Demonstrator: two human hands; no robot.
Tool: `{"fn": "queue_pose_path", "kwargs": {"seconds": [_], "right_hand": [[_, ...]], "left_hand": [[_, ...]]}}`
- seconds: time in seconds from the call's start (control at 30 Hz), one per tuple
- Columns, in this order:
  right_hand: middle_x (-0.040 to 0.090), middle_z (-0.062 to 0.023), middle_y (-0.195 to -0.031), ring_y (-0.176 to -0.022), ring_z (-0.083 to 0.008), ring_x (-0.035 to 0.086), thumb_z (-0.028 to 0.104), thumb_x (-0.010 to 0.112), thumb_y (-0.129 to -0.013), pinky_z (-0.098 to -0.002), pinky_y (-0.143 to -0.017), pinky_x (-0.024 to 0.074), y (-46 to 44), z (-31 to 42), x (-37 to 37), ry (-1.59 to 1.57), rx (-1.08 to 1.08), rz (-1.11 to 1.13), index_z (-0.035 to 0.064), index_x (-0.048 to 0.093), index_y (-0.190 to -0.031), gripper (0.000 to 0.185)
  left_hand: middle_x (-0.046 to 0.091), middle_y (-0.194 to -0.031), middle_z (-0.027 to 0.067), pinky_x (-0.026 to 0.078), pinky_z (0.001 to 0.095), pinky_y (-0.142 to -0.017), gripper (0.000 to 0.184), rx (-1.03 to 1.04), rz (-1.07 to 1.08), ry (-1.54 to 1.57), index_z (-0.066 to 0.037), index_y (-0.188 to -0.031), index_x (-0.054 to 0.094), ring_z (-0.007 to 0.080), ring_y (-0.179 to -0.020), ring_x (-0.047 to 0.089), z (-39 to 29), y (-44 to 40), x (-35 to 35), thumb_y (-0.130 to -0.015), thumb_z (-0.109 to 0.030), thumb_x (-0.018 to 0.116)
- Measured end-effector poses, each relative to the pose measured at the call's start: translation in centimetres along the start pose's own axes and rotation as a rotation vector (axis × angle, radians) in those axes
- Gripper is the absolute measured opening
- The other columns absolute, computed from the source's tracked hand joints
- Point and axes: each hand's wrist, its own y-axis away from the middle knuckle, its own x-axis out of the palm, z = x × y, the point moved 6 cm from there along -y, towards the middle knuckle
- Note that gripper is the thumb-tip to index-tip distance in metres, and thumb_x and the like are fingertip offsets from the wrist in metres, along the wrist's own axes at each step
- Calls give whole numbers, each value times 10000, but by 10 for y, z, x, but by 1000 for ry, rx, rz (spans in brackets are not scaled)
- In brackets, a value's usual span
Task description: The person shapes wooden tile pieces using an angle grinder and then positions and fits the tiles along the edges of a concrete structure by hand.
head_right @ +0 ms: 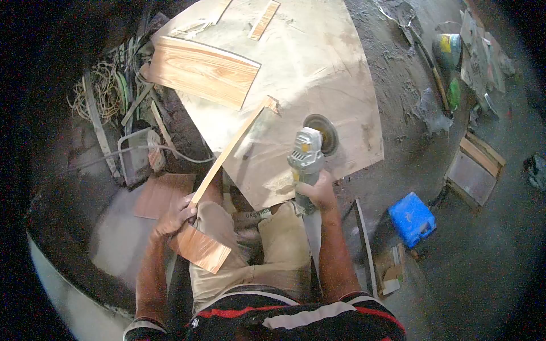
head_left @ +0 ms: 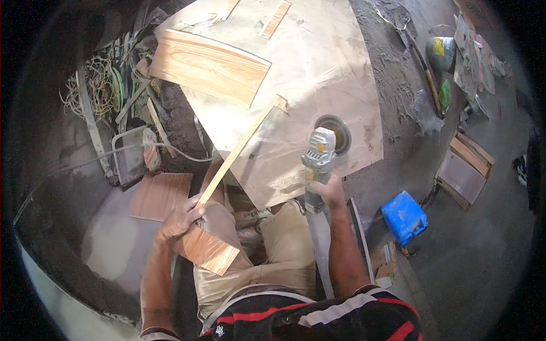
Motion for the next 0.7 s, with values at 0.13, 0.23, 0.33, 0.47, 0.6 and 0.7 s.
{"fn": "queue_pose_path", "kwargs": {"seconds": [0.13,0.23,0.33,0.47,0.6,0.7], "right_hand": [[733,-77,-1106,-993,-170,672,193,863,-720,-358,-918,540,-11,5,12,117,40,64,-2,670,-1218,569],[738,-88,-1127,-1014,-183,674,201,860,-716,-365,-940,533,-23,8,21,176,1,93,3,664,-1229,584],[743,-105,-1129,-1025,-199,682,204,857,-704,-373,-943,530,-43,7,33,290,-40,154,-1,657,-1248,615],[745,-122,-1129,-1023,-214,691,229,860,-692,-378,-936,531,-57,20,49,300,-44,168,-6,660,-1245,633],[746,-139,-1132,-1028,-235,696,267,864,-690,-390,-942,529,-78,-3,47,393,-62,191,-7,664,-1239,645],[746,-142,-1129,-1030,-243,695,271,868,-689,-393,-944,529,-83,1,49,406,-53,213,-8,663,-1239,650]], "left_hand": [[636,-1066,3,486,286,-858,609,-110,-7,95,-46,-1533,511,106,-954,562,14,-3,-1,-1028,-360,643],[636,-1073,2,482,281,-869,624,-111,-5,123,-45,-1537,507,109,-960,563,12,-1,1,-1029,-378,646],[629,-1055,-6,476,279,-860,640,-81,4,148,-40,-1536,506,106,-946,553,2,7,0,-1029,-404,649],[480,-862,-73,383,227,-670,652,27,40,174,-21,-1460,525,64,-753,447,-23,15,1,-1009,-469,667],[536,-928,-52,430,262,-757,678,-12,74,252,-30,-1531,505,90,-845,482,-33,23,-1,-1022,-453,652],[534,-926,-52,423,250,-751,679,17,42,212,-34,-1534,509,87,-836,475,-27,21,-4,-1017,-451,652]]}}
